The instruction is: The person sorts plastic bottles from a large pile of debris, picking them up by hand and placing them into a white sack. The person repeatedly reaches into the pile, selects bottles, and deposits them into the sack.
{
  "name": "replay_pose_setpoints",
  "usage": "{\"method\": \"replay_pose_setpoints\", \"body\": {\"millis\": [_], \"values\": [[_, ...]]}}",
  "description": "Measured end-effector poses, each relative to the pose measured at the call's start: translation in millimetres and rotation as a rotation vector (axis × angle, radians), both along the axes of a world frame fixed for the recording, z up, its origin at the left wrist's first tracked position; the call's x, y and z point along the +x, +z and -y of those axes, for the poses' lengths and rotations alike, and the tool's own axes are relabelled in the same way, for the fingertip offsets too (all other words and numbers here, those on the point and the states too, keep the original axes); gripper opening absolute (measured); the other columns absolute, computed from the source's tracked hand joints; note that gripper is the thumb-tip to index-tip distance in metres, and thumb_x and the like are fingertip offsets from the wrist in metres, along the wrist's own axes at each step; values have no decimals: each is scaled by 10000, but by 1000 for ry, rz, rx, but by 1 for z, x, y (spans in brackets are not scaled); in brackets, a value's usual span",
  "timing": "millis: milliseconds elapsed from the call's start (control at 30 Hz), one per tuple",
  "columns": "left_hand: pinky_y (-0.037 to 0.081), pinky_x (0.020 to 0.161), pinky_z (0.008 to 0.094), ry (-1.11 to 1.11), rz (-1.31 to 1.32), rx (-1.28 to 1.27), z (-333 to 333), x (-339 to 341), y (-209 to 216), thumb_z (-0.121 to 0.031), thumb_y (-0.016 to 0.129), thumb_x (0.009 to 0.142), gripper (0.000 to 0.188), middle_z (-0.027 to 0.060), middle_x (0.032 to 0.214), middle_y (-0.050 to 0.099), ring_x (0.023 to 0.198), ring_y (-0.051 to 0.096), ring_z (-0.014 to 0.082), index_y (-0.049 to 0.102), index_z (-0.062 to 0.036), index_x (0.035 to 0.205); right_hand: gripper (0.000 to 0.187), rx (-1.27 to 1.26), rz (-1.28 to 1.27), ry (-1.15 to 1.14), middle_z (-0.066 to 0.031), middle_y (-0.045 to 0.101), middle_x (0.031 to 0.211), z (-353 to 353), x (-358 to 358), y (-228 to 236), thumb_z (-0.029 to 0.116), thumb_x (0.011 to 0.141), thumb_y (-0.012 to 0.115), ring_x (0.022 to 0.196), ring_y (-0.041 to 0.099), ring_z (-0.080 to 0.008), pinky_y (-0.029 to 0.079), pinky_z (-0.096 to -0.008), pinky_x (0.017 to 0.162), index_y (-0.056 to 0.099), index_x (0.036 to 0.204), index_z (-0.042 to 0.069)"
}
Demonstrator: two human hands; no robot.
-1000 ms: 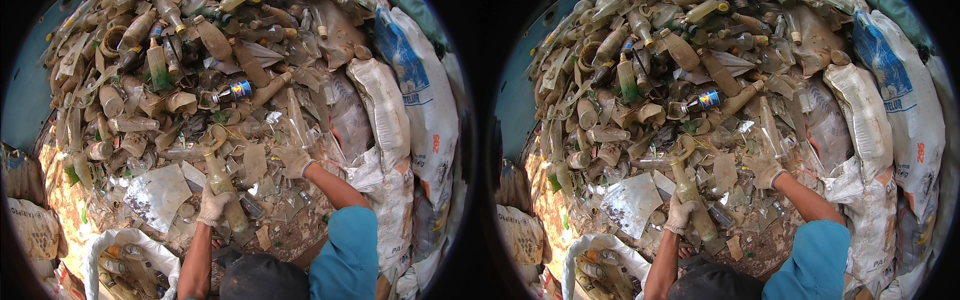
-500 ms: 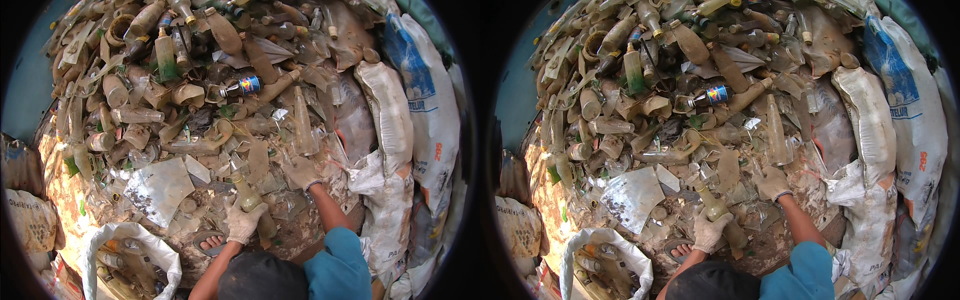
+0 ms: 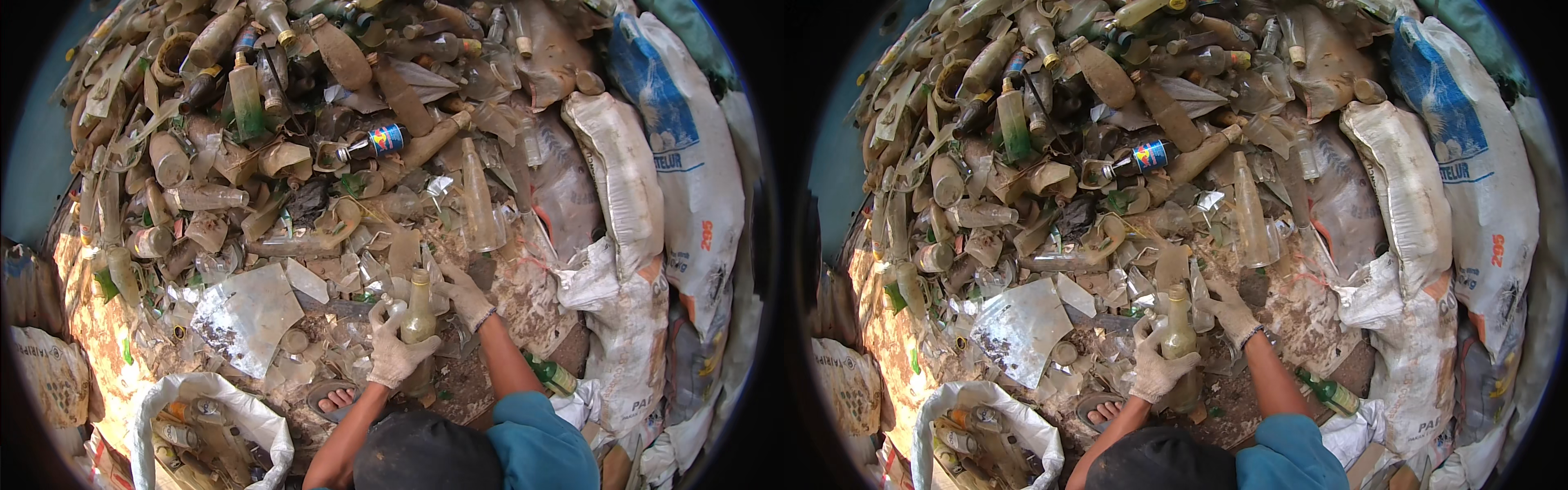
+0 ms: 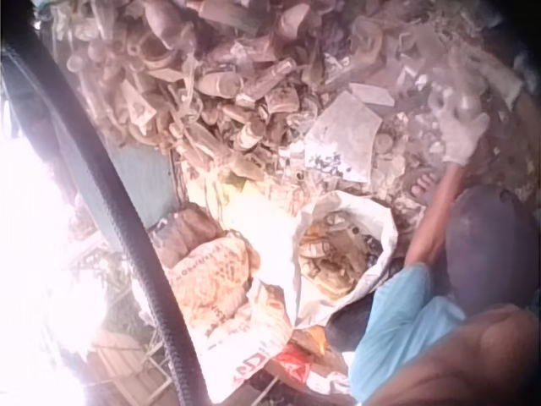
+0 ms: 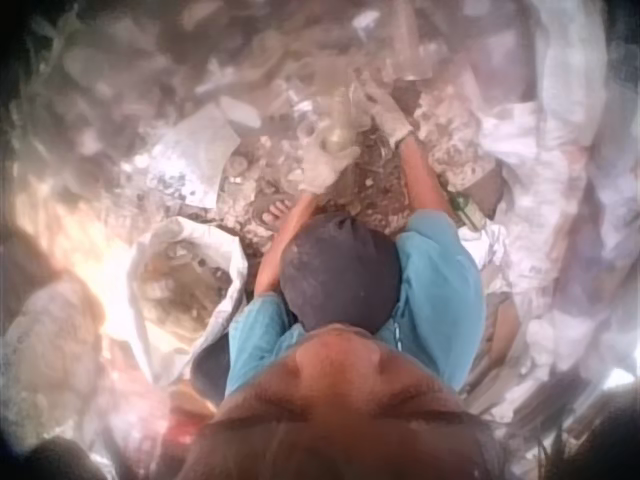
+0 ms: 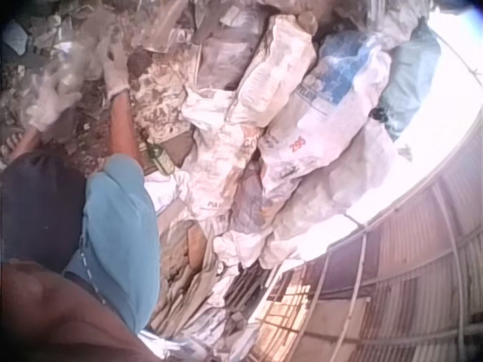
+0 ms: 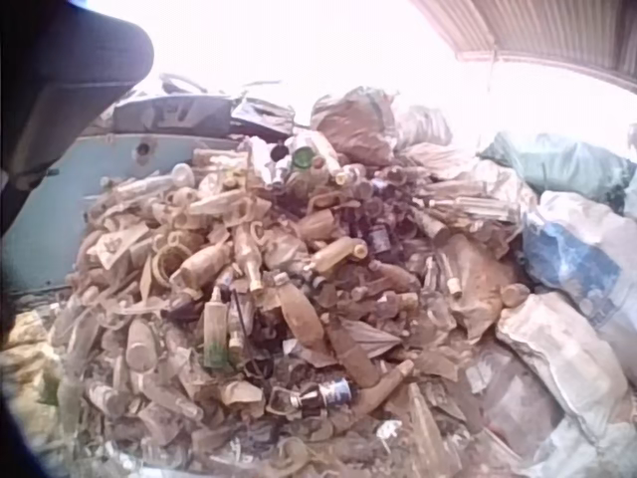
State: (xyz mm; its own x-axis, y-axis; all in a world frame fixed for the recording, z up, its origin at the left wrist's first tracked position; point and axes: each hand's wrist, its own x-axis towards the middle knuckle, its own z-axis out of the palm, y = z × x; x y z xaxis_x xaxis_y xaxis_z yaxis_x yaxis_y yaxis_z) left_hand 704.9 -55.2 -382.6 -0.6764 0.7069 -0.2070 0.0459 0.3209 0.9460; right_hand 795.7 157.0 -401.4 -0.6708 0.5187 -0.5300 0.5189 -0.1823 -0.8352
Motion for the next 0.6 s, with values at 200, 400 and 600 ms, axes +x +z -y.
{"method": "replay_pose_setpoints", "body": {"millis": [200, 400, 600], "values": [[373, 1156, 533, -123, -218, 5, 0, -44, 8, -454, 919, 606, 732, 257, 1488, 432, 1387, 392, 460, 737, -131, 1237, 538, -17, -72, -222, -119, 580, 1387, 19, -41, -6, 211, 920, 707, 1271, 542, -238, 416, -364, 1097, 571, 1382, -28], [334, 1165, 609, -217, -242, -293, -21, -59, 27, -562, 858, 651, 771, 231, 1563, 385, 1471, 255, 502, 698, -202, 1314, 593, -296, 40, -119, -126, 575, 1391, -5, -50, -25, 216, 939, 697, 1224, 549, -233, 437, -377, 1052, 481, 1441, -17], [335, 1180, 592, -170, -204, -298, -18, -46, 31, -551, 861, 654, 879, 302, 1584, 313, 1489, 243, 508, 614, -146, 1395, 593, -292, -109, -18, -103, 571, 1352, -3, -43, -18, 194, 911, 714, 1230, 526, -221, 421, -375, 1056, 479, 1430, 31]]}}
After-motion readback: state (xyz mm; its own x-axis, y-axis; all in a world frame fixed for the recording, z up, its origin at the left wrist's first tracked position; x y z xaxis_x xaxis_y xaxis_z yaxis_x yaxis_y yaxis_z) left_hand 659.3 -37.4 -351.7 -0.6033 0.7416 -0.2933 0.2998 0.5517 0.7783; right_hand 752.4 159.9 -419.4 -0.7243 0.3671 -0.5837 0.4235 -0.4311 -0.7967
